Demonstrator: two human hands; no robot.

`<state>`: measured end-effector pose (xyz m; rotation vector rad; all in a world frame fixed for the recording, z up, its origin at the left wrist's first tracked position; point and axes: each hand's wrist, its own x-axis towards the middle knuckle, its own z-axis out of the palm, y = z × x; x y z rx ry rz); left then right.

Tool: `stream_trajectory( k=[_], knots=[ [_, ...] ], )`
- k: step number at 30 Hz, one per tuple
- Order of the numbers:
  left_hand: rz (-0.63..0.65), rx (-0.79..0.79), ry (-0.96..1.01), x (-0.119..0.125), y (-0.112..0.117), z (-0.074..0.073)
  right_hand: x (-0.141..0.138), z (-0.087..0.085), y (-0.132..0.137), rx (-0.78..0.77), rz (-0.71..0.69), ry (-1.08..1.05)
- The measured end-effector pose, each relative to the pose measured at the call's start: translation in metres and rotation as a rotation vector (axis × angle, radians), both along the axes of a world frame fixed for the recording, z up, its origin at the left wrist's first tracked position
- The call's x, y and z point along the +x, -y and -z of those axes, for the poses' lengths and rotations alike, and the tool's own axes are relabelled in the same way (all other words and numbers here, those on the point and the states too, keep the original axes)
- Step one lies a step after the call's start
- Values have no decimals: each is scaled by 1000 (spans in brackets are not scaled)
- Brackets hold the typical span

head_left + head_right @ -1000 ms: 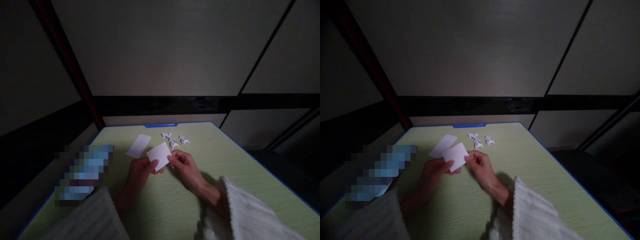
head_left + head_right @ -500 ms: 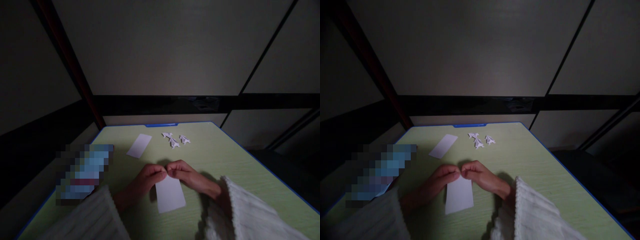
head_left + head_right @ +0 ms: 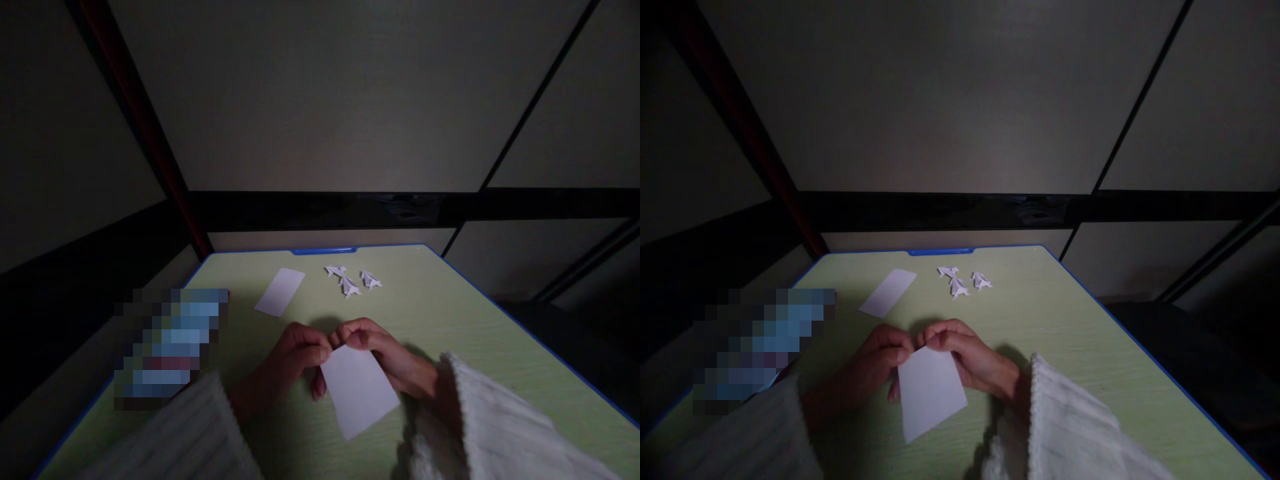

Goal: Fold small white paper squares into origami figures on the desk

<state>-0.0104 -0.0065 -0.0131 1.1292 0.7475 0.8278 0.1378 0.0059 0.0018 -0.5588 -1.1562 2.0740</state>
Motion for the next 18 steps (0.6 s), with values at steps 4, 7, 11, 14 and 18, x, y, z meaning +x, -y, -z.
stream_trajectory(
  k=[4,7,11,14,18],
  knots=[
    [-82,-12,58,-1,-4,-5,5,-4,-5,-26,113,-58],
    [-229,14,115,-5,-9,-10,7,-3,-10,15,249,-15],
    [-297,52,37,-4,-13,-9,5,7,-14,226,269,159],
    [-342,152,-175,-2,-12,-5,4,12,-12,396,213,325],
    [-315,321,-397,0,-8,-3,3,9,-5,536,129,458]
  ],
)
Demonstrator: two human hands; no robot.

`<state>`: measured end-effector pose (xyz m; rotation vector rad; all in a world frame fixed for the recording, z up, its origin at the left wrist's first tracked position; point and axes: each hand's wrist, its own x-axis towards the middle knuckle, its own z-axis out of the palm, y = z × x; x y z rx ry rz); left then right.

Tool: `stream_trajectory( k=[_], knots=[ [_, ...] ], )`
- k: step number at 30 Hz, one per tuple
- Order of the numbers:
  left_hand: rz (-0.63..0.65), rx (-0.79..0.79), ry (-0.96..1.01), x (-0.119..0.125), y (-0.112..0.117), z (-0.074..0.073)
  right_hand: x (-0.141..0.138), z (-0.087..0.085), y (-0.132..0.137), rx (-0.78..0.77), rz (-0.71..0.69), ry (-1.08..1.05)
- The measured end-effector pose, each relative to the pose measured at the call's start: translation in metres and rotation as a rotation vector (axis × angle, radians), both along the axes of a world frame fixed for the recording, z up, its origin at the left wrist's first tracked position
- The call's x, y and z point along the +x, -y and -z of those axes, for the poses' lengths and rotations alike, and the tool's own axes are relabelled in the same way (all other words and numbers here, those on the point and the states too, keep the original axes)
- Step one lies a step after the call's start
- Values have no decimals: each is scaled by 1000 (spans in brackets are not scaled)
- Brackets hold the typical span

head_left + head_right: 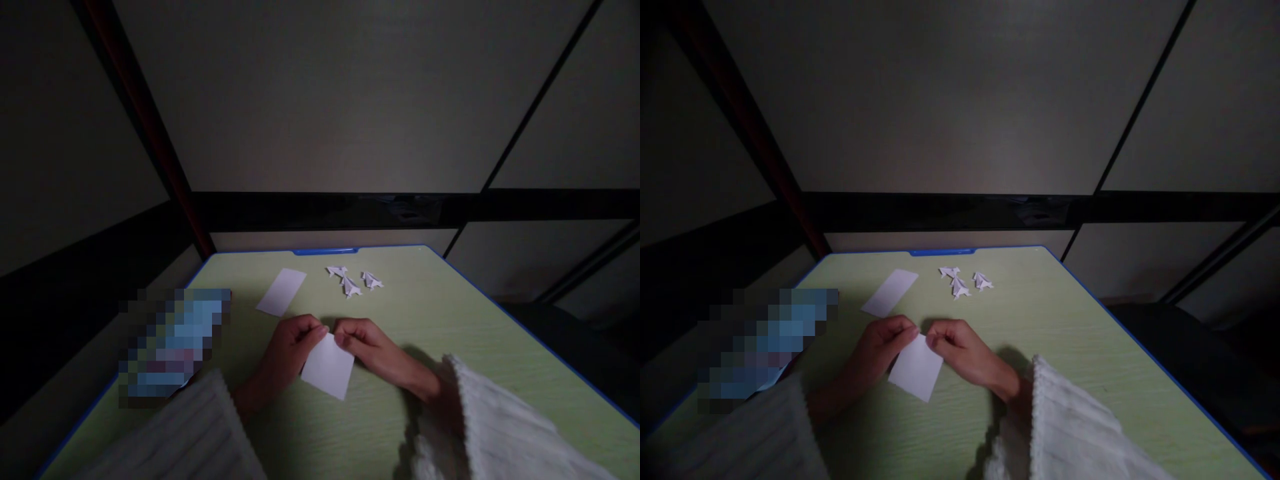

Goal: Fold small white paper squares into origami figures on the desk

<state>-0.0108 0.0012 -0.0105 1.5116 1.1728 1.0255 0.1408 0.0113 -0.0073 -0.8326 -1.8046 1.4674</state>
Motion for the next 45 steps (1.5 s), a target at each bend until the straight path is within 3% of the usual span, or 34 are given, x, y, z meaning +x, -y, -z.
stream_trajectory(
  k=[4,7,15,21,23,27,31,35,40,45],
  knots=[
    [47,93,-158,2,5,0,-1,-4,4,35,-46,57],
    [10,103,-167,3,6,0,-2,-3,1,25,-21,35],
    [-194,12,3,-1,-4,2,-1,-4,-7,-87,82,-54],
    [-505,111,23,-11,-7,-3,5,-5,-11,2,218,-149],
    [-553,107,28,-14,-8,-4,7,-4,-12,44,276,-159],
    [-481,45,46,-11,-9,-2,3,-3,-7,301,272,-76],
    [-490,-14,75,-7,-8,-2,-2,0,1,503,179,-39],
    [-477,-66,102,-5,-6,-3,-2,2,2,571,189,-44],
    [-492,-13,112,-4,-7,-3,0,1,3,647,160,-39],
    [-469,-30,166,-3,-7,-5,-2,-1,1,557,251,-42]
  ],
)
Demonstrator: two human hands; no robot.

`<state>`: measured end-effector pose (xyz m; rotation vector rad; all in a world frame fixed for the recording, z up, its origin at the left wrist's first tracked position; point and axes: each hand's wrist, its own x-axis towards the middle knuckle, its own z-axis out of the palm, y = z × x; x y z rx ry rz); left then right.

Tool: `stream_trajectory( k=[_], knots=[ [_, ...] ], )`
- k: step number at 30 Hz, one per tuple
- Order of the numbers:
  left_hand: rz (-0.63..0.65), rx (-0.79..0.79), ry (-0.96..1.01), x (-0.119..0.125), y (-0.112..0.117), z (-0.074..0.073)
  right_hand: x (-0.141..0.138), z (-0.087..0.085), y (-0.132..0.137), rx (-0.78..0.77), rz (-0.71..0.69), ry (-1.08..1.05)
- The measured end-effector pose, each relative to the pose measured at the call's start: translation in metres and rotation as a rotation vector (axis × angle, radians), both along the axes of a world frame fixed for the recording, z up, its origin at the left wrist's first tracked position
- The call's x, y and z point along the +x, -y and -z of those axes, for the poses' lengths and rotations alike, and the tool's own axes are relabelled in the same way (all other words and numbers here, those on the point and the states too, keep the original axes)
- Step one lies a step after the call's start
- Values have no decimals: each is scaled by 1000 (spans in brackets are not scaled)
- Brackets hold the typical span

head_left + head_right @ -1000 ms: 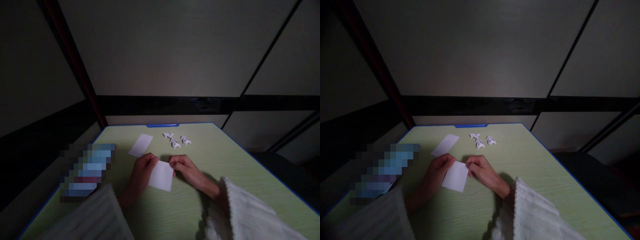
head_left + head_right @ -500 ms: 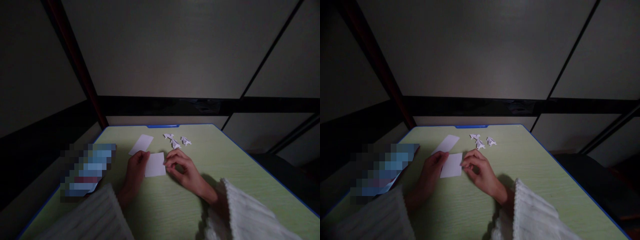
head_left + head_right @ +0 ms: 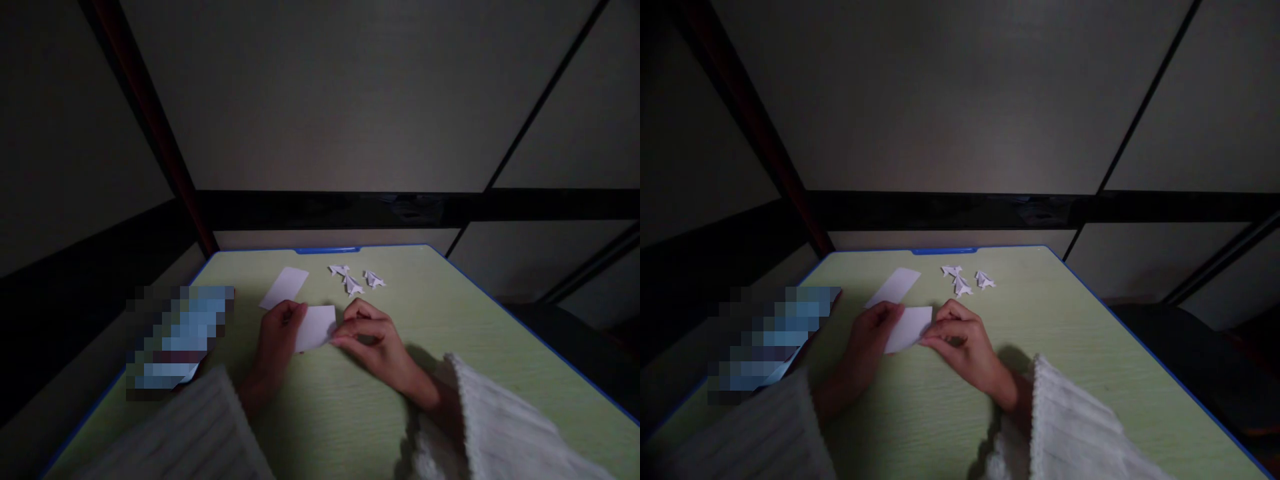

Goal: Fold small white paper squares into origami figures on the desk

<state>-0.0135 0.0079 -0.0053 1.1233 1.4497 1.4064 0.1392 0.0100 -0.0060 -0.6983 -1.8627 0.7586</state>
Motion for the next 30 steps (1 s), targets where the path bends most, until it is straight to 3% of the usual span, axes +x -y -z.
stream_trajectory(
  k=[3,6,10,13,19,25,30],
  knots=[
    [91,-62,106,2,0,0,0,2,-8,-159,117,-122],
    [124,-107,174,3,-1,2,1,5,-15,-327,141,-228],
    [127,-78,189,4,0,2,-1,7,-16,-561,54,-335],
    [145,-67,181,5,2,-1,-4,5,-13,-654,-22,-417],
    [261,-45,148,7,5,1,-3,3,-13,-560,39,-388],
    [333,-58,279,6,6,3,-3,3,-9,-447,183,-302],
    [344,-31,148,9,9,1,-6,1,-6,-435,190,-281]
  ],
)
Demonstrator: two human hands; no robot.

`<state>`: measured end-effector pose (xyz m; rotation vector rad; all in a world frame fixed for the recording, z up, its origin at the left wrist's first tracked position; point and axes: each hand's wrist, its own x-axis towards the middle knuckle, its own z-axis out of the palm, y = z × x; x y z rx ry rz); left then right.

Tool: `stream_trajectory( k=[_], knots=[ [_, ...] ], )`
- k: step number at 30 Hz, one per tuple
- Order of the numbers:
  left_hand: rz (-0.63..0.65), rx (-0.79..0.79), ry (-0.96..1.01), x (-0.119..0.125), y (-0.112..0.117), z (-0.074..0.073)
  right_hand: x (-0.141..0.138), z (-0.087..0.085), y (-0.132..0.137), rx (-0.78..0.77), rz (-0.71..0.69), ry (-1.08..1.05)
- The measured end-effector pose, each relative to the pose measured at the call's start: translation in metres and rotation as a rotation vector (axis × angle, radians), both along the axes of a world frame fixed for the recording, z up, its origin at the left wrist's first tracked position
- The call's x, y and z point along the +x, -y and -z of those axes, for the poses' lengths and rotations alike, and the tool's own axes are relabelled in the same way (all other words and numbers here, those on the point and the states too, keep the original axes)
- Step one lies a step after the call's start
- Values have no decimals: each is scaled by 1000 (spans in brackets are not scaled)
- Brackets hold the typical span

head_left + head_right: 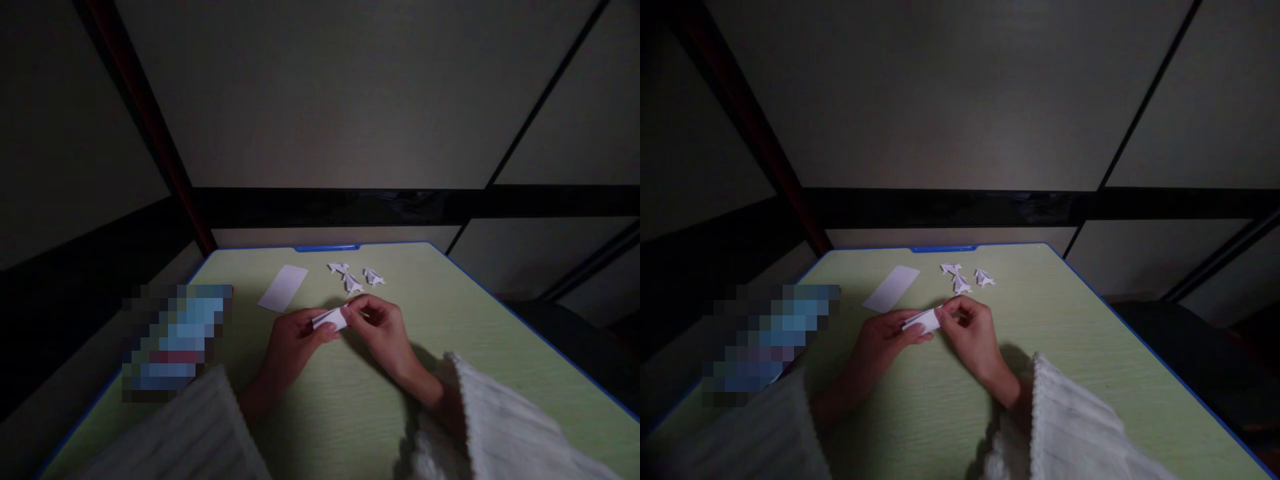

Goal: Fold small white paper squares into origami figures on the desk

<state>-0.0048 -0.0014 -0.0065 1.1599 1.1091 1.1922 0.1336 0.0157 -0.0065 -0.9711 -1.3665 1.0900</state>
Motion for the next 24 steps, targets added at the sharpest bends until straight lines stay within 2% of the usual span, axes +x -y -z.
stream_trajectory(
  k=[4,7,11,24],
  knots=[
    [-57,-17,9,1,-1,0,-1,0,-1,-47,-29,-55],
    [-100,-63,68,1,-2,-3,-2,2,-1,-137,-64,-102],
    [-96,-66,69,0,-2,-6,-3,3,-1,-229,-63,-131],
    [-99,-73,116,1,-2,-5,-3,5,0,-224,-3,-111]
  ],
)
